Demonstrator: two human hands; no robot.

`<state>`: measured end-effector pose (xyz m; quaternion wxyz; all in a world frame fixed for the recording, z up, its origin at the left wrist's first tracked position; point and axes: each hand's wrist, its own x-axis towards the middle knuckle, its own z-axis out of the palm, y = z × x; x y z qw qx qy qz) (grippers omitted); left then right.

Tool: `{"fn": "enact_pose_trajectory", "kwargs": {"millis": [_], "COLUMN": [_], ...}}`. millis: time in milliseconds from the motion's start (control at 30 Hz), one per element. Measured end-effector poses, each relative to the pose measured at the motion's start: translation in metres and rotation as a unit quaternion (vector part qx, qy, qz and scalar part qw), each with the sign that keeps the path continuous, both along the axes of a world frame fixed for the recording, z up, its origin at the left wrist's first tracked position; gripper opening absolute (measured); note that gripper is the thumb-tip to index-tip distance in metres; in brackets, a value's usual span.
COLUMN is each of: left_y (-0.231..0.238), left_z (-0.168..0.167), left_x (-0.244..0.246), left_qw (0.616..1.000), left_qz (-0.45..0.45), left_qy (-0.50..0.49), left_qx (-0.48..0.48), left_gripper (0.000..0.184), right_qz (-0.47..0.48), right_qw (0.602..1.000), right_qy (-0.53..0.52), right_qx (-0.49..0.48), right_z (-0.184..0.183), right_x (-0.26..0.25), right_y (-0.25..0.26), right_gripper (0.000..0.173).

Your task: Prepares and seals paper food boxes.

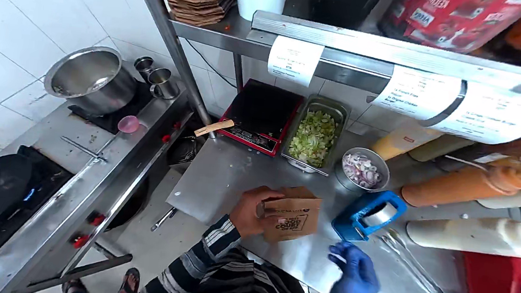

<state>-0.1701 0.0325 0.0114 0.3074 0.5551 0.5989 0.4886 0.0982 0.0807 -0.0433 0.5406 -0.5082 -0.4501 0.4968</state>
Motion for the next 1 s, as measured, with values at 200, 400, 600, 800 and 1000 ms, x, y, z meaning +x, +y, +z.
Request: {"fn": "enact_pose_trajectory", "kwargs": {"millis": [200, 400, 600, 800, 1000], "left_y": [0.021, 0.046, 0.050, 0.047, 0.054], "left_z": [0.014, 0.036, 0.048, 0.043, 0.079], "left_x": [0.005, 0.015, 0.018, 0.023, 0.029], "left_qw": [0.997, 0.962, 0.949, 0.933, 0.900], "left_qz": [-0.041, -0.092, -0.011, -0.017, -0.032], "left_qy": [0.044, 0.146, 0.212, 0.269, 0.281], "left_qx": [-0.040, -0.211, -0.233, -0.241, -0.332], "left_gripper": [0.025, 0.029, 0.017, 0.028, 0.035], "right_qz": [0.204, 0.132, -0.225, -0.151, -0.183], "right_qw": [0.964, 0.924, 0.955, 0.933, 0.981], "right_qy": [-0.030, -0.193, -0.128, 0.016, 0.062], "right_qx": [-0.165, -0.302, -0.142, -0.326, 0.015], "right_z": [0.062, 0.028, -0.021, -0.026, -0.067], "right_x": [-0.093, -0.079, 0.012, 0.008, -0.001], "right_y": [0.007, 0.010, 0.052, 0.116, 0.058], "right_gripper": [0.027, 0.044, 0.043, 0.046, 0.024]}}
